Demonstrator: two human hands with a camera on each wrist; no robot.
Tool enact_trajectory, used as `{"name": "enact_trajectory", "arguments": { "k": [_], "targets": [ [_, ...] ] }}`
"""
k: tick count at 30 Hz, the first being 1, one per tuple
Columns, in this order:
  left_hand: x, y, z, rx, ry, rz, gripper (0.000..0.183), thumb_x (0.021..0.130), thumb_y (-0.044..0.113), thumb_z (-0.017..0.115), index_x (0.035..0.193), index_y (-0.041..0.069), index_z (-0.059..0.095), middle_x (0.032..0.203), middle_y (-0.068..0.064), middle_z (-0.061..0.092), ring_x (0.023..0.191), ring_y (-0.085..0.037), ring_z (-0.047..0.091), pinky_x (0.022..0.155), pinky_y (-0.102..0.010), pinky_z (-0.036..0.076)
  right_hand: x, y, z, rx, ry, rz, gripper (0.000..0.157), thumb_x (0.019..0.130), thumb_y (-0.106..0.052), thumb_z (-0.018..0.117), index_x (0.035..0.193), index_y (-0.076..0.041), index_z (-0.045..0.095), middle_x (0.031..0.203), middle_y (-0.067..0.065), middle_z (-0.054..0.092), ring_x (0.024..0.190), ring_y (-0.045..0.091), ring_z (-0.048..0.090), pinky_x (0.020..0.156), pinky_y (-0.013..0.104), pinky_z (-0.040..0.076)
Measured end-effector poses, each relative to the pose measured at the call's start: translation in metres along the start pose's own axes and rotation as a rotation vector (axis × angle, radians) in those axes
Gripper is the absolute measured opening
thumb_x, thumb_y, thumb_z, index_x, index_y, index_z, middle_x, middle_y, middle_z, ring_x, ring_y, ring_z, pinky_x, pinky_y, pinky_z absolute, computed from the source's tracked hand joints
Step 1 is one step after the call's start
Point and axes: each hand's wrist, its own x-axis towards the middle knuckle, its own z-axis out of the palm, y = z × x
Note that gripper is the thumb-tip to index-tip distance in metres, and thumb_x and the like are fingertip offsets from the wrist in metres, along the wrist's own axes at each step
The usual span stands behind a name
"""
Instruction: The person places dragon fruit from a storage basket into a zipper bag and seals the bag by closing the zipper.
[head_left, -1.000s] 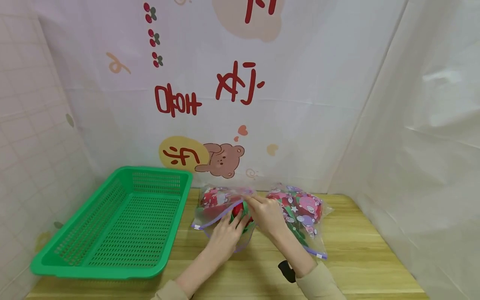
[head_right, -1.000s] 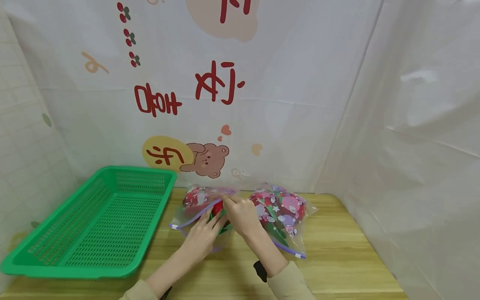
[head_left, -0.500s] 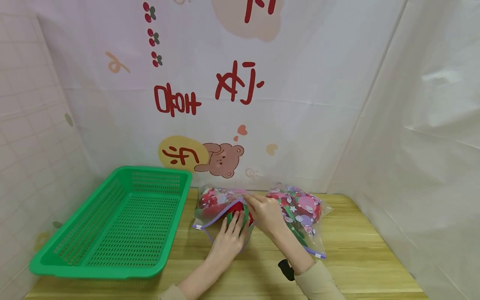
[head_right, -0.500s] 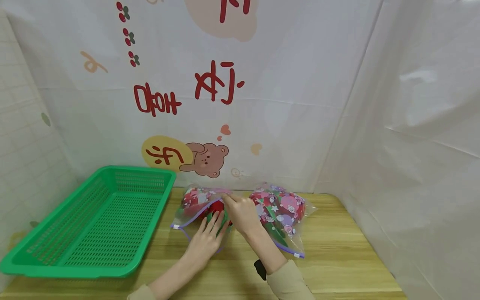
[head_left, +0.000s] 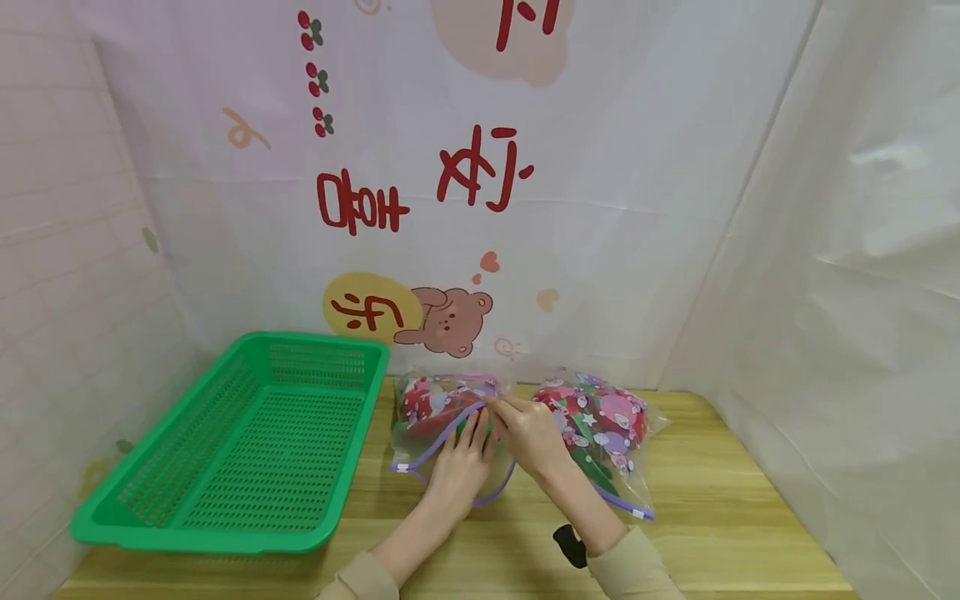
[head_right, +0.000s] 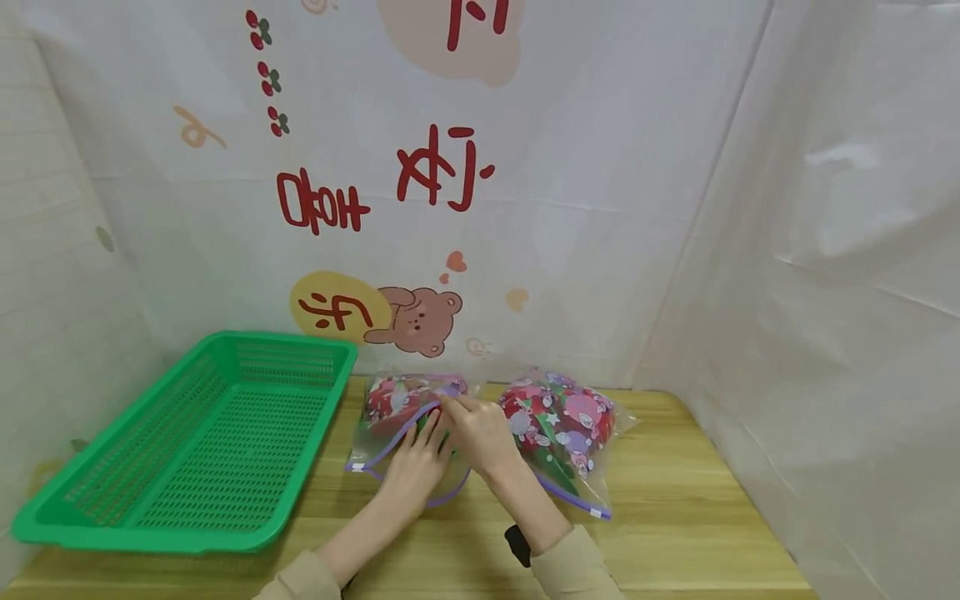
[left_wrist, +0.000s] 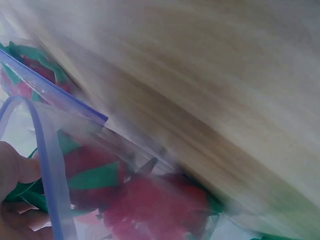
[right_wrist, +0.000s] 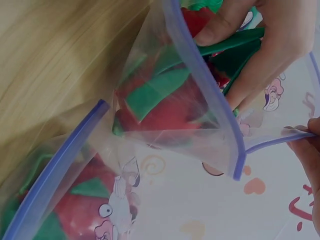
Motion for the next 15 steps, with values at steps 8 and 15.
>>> {"name": "enact_trajectory", "arguments": {
  "k": [8, 15],
  "targets": [
    [0.006, 0.000, 0.001, -0.041, 0.020, -0.019, 0.075, 0.068, 0.022, 0.085, 0.134, 0.012, 0.053, 0.137, -0.011, 0.053, 0.122, -0.022, 0.057, 0.093, -0.030, 0.054, -0.003, 0.000, 0.000, 0.003, 0.010, -0.008, 0.019, 0.070, 0.004, 0.078, 0.088, 0.000, 0.074, 0.074, 0.007, 0.072, 0.055, 0.012, 0.065, 0.050, 0.013, 0.049],
    [0.009, -0.003, 0.000, -0.084, -0.053, -0.050, 0.080, 0.065, 0.021, 0.086, 0.136, 0.011, 0.049, 0.136, -0.008, 0.053, 0.117, -0.020, 0.061, 0.095, -0.034, 0.053, -0.004, 0.000, 0.001, -0.031, 0.001, -0.029, 0.021, 0.068, 0.003, 0.080, 0.088, -0.001, 0.074, 0.073, 0.006, 0.072, 0.055, 0.012, 0.064, 0.049, 0.014, 0.048]
  ]
}}
